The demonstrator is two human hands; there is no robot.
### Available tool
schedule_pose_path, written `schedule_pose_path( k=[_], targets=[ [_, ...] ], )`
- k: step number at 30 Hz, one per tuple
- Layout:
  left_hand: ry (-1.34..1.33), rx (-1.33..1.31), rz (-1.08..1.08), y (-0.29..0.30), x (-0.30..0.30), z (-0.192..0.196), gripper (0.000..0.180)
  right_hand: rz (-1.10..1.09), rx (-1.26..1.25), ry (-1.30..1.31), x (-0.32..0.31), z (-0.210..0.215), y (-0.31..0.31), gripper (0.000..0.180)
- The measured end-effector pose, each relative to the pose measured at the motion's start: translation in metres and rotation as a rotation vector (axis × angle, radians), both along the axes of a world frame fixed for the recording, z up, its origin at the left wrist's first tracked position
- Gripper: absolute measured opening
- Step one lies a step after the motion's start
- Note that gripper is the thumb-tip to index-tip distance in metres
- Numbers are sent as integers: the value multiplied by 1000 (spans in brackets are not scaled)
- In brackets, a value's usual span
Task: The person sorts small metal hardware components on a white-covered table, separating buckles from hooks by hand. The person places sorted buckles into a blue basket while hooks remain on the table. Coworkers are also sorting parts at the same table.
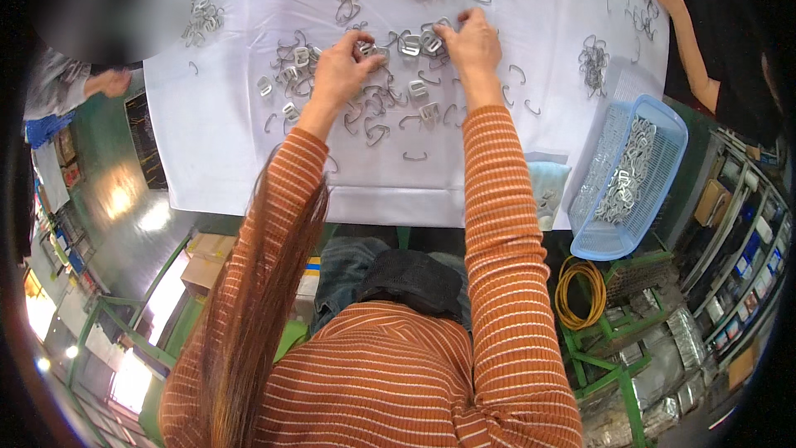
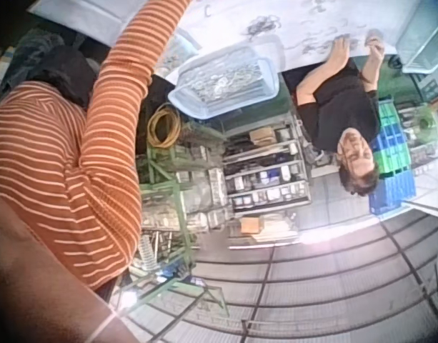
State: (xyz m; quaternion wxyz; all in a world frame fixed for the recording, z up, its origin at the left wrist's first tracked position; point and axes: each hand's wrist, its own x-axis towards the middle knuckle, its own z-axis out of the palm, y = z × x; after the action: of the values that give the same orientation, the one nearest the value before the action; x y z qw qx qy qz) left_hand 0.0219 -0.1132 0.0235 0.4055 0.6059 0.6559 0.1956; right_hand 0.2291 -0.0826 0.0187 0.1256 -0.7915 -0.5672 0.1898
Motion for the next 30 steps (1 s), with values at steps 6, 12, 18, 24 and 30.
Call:
schedule_pose_path(
  k=[6, 12, 18, 24, 30],
  targets=[
    [-132, -79, -71, -5, -15, 11, 21, -248, -251, 1090, 37, 19, -15, 31],
    [-928, -582, 388, -7, -44, 38, 24, -178, -218, 1038, 37, 25, -32, 24],
    [132, 1, 121, -6, 6, 9, 33, 44, -76, 325, -10, 9, -22, 28],
    [110, -51, 33, -3, -3, 9, 28, -225, -236, 1617, 32, 45, -56, 18],
    [-816, -526, -6, -7, -56, 41, 16, -9, -462, 918, 13, 31, -63, 26]
  ],
)
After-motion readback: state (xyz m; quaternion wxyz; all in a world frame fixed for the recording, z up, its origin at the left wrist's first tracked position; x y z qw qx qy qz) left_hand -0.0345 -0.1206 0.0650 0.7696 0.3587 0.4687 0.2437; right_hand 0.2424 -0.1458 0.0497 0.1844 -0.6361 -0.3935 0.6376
